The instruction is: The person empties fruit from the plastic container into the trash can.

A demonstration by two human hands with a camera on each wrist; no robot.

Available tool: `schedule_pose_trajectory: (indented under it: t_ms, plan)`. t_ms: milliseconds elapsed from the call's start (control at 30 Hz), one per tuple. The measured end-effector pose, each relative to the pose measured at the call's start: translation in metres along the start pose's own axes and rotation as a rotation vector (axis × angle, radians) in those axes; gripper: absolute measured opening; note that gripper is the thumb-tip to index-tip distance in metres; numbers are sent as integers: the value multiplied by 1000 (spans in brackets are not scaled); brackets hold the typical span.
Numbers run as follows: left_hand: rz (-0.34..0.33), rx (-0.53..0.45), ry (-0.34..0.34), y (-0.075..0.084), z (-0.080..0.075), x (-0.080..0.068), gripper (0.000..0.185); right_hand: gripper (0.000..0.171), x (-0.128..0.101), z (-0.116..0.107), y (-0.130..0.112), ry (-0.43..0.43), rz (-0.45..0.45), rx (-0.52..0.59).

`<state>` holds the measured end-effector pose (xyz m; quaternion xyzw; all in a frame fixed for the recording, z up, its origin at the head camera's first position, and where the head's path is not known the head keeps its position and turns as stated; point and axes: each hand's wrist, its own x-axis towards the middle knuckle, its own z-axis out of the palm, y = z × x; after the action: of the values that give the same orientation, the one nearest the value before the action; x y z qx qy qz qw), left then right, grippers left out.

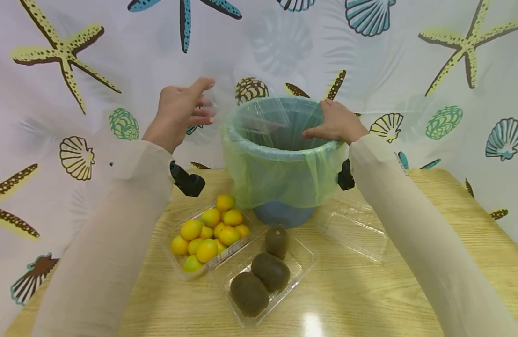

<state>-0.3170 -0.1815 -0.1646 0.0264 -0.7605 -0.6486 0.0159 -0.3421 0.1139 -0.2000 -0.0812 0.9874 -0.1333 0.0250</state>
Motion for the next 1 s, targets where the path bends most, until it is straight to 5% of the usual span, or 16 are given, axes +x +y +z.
schedule_pose_trajectory:
  t_ms: [400,1000]
  plan:
    - [-62,-332,-2,-13,-24,2,63,94,-1,-3,-1,-10,-11,-2]
    - [-98,-570,-42,-47,-61,6,66,94,0,-1,0,-23,-5,9]
